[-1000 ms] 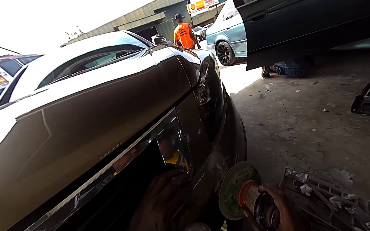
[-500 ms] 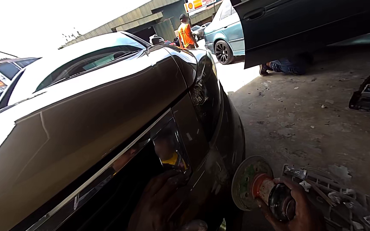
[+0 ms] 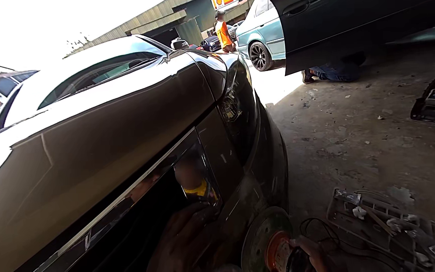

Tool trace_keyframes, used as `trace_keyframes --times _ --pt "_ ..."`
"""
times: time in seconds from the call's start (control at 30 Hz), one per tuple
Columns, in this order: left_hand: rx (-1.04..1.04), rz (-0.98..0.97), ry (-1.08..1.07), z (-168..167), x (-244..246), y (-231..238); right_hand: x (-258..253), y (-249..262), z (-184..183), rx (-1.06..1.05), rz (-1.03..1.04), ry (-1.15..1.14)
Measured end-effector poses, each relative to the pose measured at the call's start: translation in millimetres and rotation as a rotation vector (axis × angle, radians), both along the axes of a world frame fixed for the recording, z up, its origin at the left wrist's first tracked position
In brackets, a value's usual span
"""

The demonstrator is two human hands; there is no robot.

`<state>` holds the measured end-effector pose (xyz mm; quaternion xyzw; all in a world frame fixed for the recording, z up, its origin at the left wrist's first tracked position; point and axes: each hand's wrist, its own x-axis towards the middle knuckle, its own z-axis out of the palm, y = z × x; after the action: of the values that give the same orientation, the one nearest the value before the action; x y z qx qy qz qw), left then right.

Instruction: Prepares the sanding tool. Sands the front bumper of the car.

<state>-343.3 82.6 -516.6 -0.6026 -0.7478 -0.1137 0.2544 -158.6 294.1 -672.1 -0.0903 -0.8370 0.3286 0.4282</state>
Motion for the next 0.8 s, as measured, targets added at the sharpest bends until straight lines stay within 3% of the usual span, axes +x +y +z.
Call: trace_keyframes --times 0.4,0.8 --pt "-0.018 -0.001 0.002 0.1 -1.7 -1.0 0.5 -5.0 -7.3 0.009 0.029 0.005" --pt "0.011 -0.008 -0.007 -1.3 -0.4 3.1 5.9 17.7 44.3 0.143 -0.011 -0.172"
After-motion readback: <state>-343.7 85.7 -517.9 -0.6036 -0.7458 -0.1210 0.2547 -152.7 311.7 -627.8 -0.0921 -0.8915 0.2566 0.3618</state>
